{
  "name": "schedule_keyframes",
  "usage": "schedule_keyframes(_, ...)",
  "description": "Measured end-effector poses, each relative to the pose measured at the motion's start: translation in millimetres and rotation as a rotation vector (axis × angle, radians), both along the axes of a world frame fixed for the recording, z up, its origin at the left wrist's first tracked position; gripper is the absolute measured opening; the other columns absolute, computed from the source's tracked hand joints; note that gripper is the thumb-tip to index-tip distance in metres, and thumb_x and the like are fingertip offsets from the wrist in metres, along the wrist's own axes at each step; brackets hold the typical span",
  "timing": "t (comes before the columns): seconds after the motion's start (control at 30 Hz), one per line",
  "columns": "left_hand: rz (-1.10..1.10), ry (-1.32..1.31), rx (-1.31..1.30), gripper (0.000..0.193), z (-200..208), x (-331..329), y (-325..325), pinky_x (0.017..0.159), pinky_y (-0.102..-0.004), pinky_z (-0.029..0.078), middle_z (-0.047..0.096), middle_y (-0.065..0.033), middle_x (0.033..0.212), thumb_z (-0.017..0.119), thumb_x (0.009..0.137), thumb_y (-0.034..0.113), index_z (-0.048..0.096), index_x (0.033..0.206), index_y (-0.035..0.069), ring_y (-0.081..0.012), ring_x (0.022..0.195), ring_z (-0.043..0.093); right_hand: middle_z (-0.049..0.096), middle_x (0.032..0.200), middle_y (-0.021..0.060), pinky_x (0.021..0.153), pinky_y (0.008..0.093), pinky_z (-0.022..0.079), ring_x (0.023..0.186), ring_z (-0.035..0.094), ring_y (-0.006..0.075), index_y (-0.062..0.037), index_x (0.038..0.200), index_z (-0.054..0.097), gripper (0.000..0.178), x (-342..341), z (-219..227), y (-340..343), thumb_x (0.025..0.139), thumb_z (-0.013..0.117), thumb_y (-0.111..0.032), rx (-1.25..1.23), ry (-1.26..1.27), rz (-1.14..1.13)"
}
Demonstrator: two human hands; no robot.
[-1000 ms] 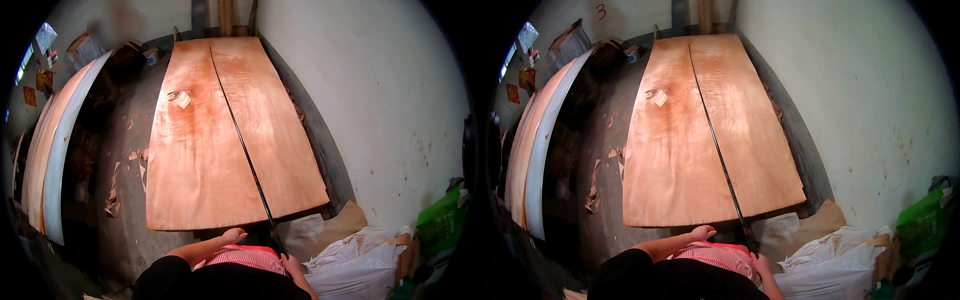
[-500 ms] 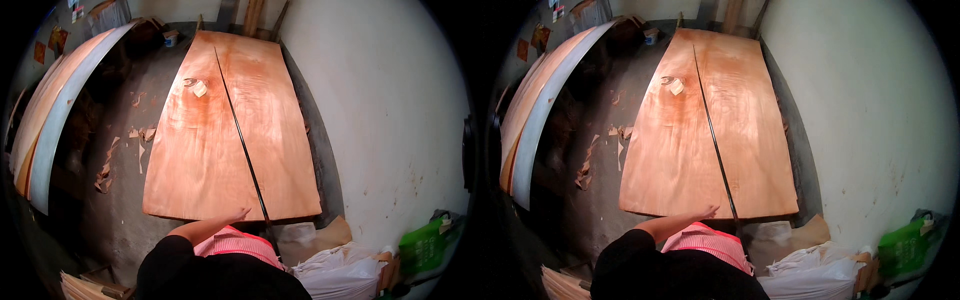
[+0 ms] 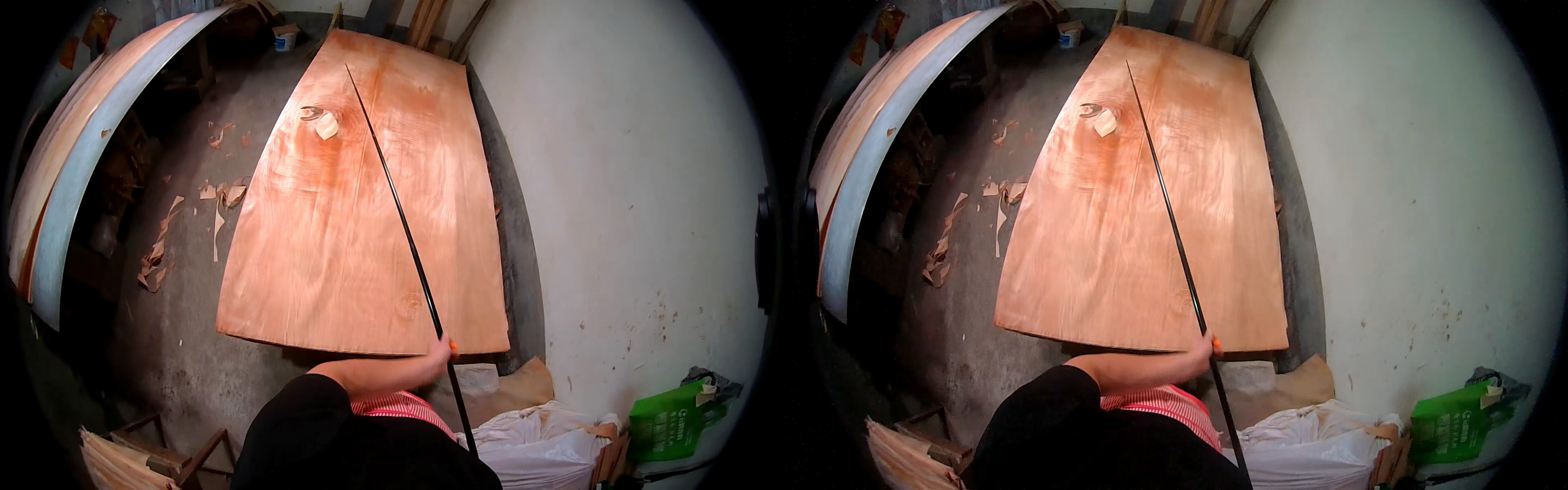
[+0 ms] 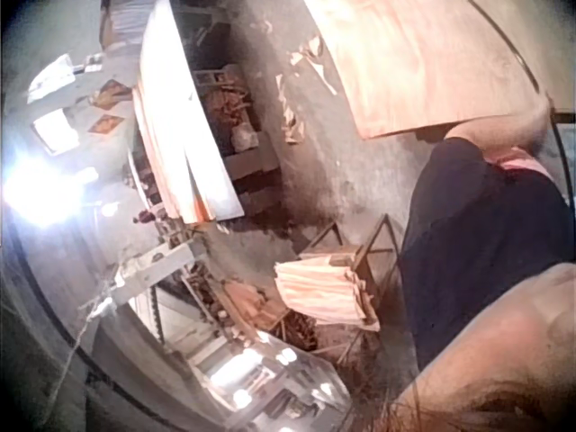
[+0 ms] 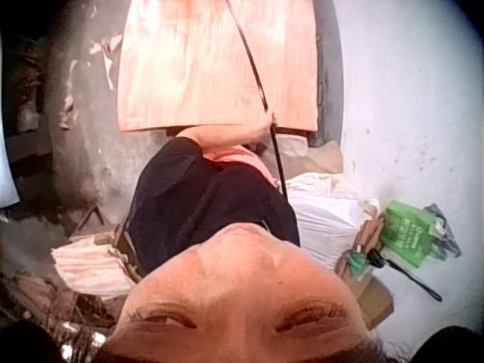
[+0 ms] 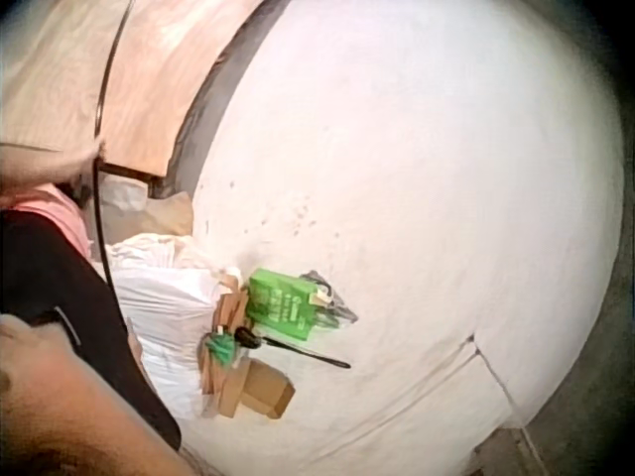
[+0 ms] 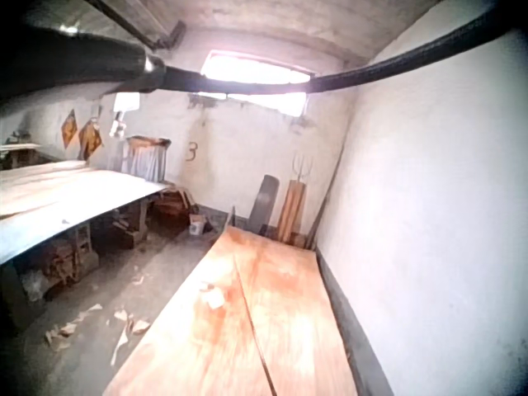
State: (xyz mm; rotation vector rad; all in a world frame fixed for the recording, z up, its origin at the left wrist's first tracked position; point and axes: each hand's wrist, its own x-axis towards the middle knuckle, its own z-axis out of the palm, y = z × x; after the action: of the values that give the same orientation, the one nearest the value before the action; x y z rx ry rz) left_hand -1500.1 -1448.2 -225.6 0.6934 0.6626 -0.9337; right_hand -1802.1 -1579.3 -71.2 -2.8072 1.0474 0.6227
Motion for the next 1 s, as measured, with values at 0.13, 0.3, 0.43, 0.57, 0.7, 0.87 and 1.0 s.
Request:
schedule_keyframes(0.13, -0.3, 0.182, -0.053, 0.024, 51.8, -67.8, 31.8, 0.041, -0.0312, 0.041, 0.054, -0.0081, 0.065, 0.045, 0.085, 0.027, 0.046, 0.074, 0.006, -0.017, 0.048, 0.049, 0.057, 0.084, 0.0234, 0.072, 0.0451, 0.042, 0.083, 0.053, 0.0398, -0.0017, 0.087, 0.056, 0.036, 7.3, 43.3, -22.8, 0.079, 0.044, -0.035, -0.102, -0.008, 0.046)
schedule_keyframes(0.3, -0.172, 0.114, -0.194, 0.02, 20.5, -10.0, 34.2, 0.044, -0.0299, 0.044, 0.052, -0.008, 0.062, 0.047, 0.083, 0.026, 0.046, 0.08, 0.006, -0.0174, 0.049, 0.05, 0.057, 0.084, 0.0232, 0.072, 0.0452, 0.042, 0.083, 0.053, 0.0399, -0.0019, 0.087, 0.056, 0.034, -2.2, 64.5, -31.8, 0.079, 0.044, -0.033, -0.163, -0.002, 0.049)
schedule_keyframes(0.43, 0.043, 0.085, -0.051, 0.025, -13.1, 53.0, 50.0, 0.045, -0.0253, 0.041, 0.051, -0.0076, 0.064, 0.04, 0.086, 0.031, 0.044, 0.085, 0.006, -0.0143, 0.044, 0.042, 0.057, 0.083, 0.0231, 0.071, 0.0453, 0.042, 0.082, 0.053, 0.0399, -0.0021, 0.086, 0.056, 0.032, -21.7, 57.0, -29.3, 0.079, 0.044, -0.031, -0.153, 0.006, 0.033)
schedule_keyframes(0.57, -0.042, 0.157, -0.043, 0.032, 7.4, 23.5, 74.9, 0.047, -0.0247, 0.041, 0.056, -0.0092, 0.07, 0.035, 0.089, 0.037, 0.042, 0.088, 0.006, -0.0144, 0.044, 0.043, 0.057, 0.083, 0.023, 0.071, 0.0454, 0.042, 0.082, 0.052, 0.0399, -0.0023, 0.086, 0.055, 0.031, -39.3, 36.0, -17.9, 0.079, 0.044, -0.03, -0.109, 0.03, 0.004)
schedule_keyframes(0.7, -0.303, 0.195, 0.028, 0.041, 39.9, -14.2, 87.0, 0.056, -0.0349, 0.046, 0.062, -0.0171, 0.085, 0.028, 0.089, 0.045, 0.04, 0.092, 0.006, -0.0222, 0.061, 0.061, 0.057, 0.083, 0.0228, 0.071, 0.0455, 0.041, 0.081, 0.052, 0.0399, -0.0025, 0.086, 0.055, 0.029, -52.5, 18.1, -5.1, 0.079, 0.044, -0.028, -0.066, 0.048, -0.006)
schedule_keyframes(0.87, -0.789, 0.215, -0.189, 0.043, 62.3, -31.6, 91.5, 0.089, -0.0497, 0.024, 0.058, -0.0138, 0.103, 0.023, 0.09, 0.045, 0.042, 0.103, 0.008, -0.0272, 0.101, 0.05, 0.057, 0.082, 0.0227, 0.07, 0.0456, 0.041, 0.08, 0.052, 0.04, -0.0027, 0.086, 0.055, 0.027, -58.9, -0.9, 7.1, 0.079, 0.044, -0.026, -0.021, 0.066, -0.019)
schedule_keyframes(1.0, -0.85, 0.233, -0.213, 0.041, 64.9, -41.8, 83.5, 0.077, -0.0418, 0.038, 0.059, -0.0131, 0.101, 0.024, 0.09, 0.045, 0.043, 0.098, 0.009, -0.0248, 0.086, 0.053, 0.056, 0.082, 0.0225, 0.07, 0.0456, 0.041, 0.08, 0.052, 0.04, -0.0029, 0.086, 0.054, 0.025, -58.7, -10.6, 11.5, 0.079, 0.044, -0.025, 0.001, 0.073, -0.019)
